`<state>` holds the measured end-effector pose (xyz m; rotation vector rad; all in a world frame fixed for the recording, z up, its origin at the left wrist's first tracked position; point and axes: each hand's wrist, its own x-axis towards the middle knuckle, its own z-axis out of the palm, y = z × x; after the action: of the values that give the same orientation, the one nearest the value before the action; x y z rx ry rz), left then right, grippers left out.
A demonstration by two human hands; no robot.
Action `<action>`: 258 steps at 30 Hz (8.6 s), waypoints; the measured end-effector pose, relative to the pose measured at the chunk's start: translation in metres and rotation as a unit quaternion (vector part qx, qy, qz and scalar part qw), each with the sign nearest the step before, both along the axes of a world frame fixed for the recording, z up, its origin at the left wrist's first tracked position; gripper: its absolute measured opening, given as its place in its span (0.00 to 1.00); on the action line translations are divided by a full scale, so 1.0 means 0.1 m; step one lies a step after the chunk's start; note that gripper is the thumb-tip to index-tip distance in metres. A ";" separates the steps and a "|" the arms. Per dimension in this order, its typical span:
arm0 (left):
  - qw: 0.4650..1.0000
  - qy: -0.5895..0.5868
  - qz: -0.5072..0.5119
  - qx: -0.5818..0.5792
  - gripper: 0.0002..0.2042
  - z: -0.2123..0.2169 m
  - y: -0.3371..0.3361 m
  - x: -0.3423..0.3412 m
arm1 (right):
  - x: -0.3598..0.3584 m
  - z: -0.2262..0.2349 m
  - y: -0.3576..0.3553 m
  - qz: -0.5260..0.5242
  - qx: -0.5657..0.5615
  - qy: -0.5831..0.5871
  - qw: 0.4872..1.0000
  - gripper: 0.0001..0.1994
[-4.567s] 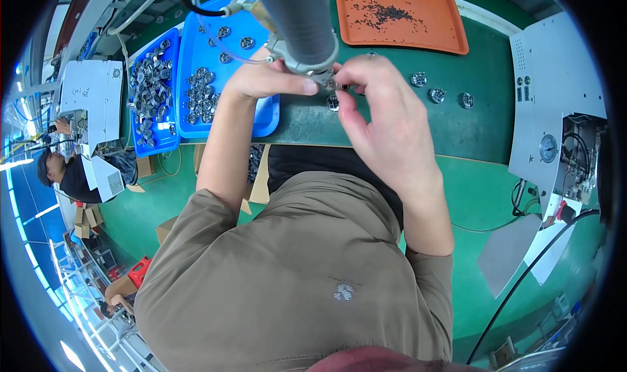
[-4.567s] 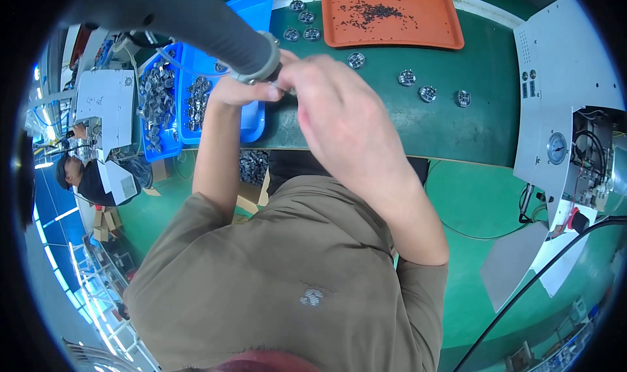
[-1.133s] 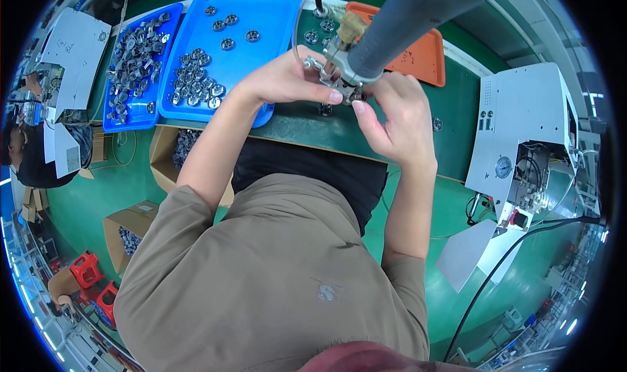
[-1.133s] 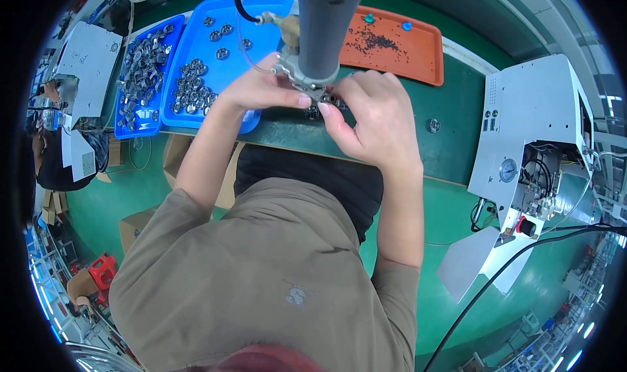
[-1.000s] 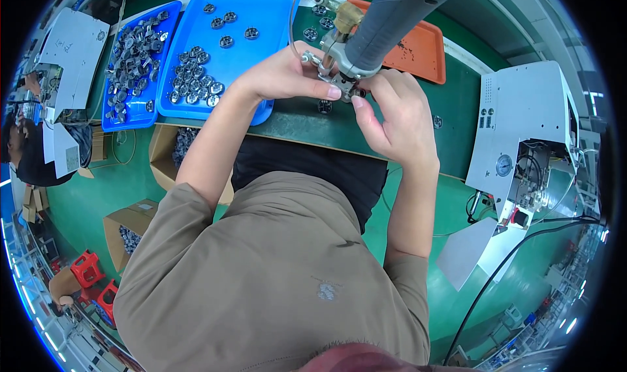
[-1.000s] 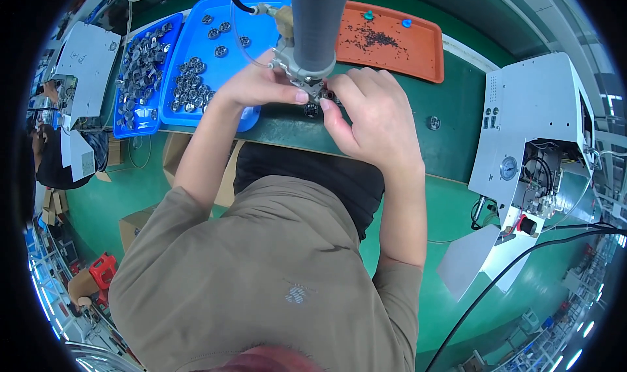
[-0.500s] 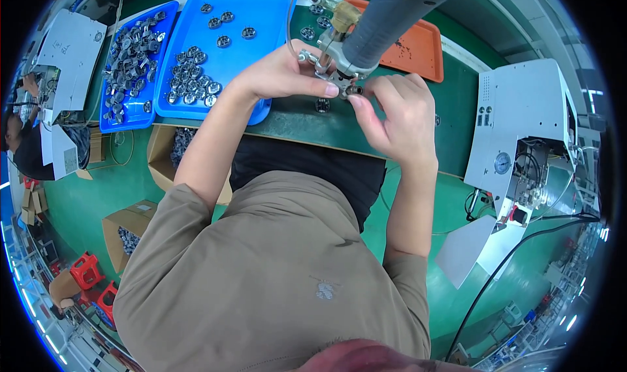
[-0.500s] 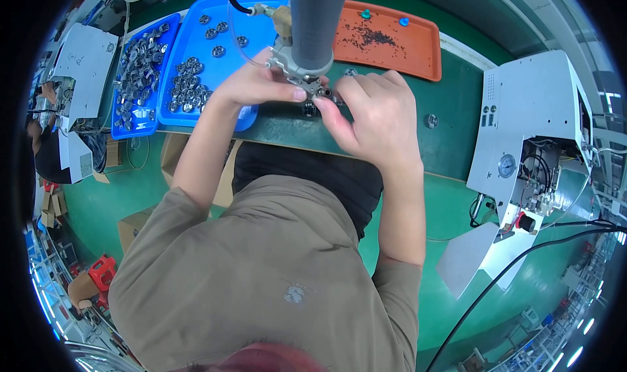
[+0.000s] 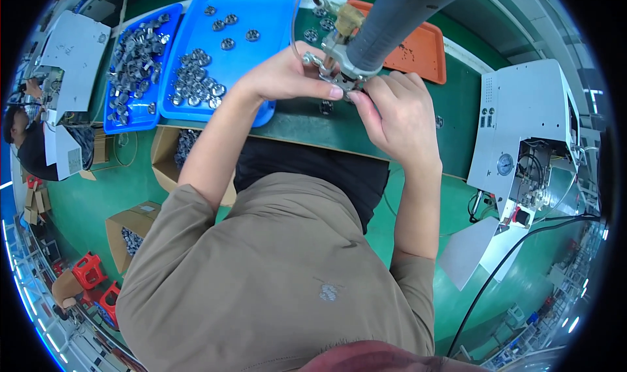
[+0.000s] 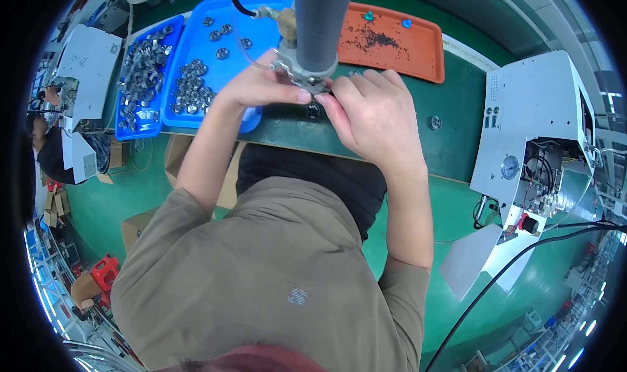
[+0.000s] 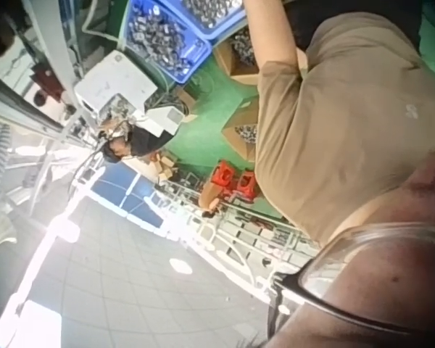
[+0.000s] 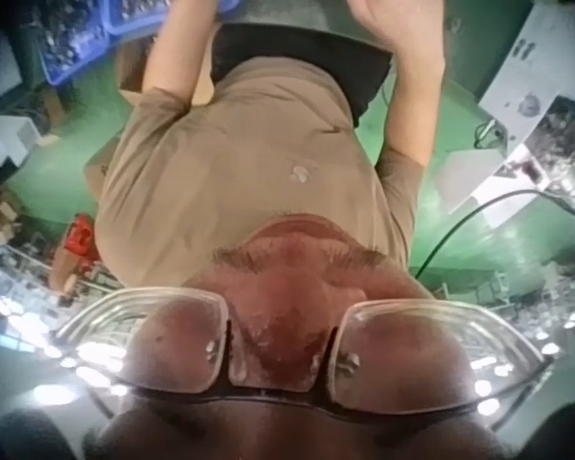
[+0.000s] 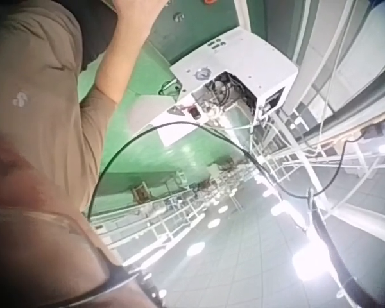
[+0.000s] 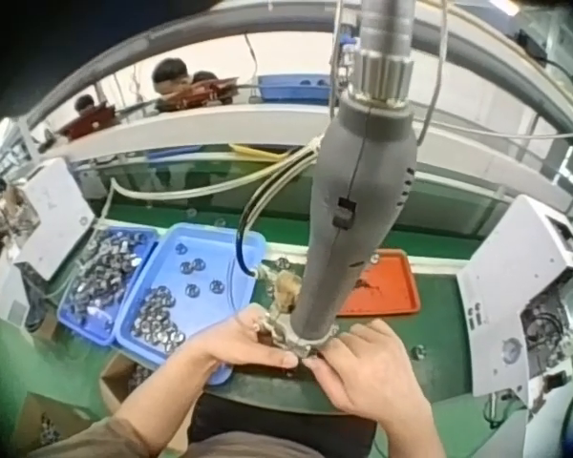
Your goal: The person assembles small metal rings and metal base components using a pneumatic assembly tool.
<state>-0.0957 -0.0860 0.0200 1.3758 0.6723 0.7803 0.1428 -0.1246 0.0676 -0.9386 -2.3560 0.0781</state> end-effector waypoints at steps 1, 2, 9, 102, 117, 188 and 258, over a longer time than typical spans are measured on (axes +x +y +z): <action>1.000 0.015 -0.001 0.019 0.14 -0.01 0.06 -0.04 | 0.00 0.02 0.04 -0.008 -0.003 -0.030 1.000 0.06; 1.000 -0.011 -0.005 -0.022 0.14 0.00 0.04 -0.02 | -0.05 0.06 0.08 -0.004 0.012 -0.014 1.000 0.06; 0.998 -0.019 -0.034 -0.050 0.13 0.08 0.03 -0.01 | -0.03 0.05 0.00 -0.008 -0.043 0.022 0.999 0.05; 0.871 0.368 0.139 0.293 0.19 0.05 2.08 -1.94 | 0.42 -0.52 0.02 -0.162 -0.161 0.083 0.970 0.12; 0.722 0.627 0.144 0.254 0.15 -0.31 2.94 -2.81 | 0.31 -0.53 -0.09 -0.245 -0.153 0.118 0.950 0.16; 0.947 0.213 0.065 0.230 0.46 0.64 -0.35 -0.94 | -2.24 -0.41 2.79 0.297 -0.066 -0.044 0.952 0.24; 0.991 0.103 0.089 0.011 0.13 0.21 -0.27 0.22 | 0.28 0.01 0.01 -0.014 -0.156 0.149 0.976 0.06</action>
<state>-0.0733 -0.1126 0.0414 1.4420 0.9604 0.7932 0.1703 -0.1232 0.0689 -1.0244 -2.0850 0.5532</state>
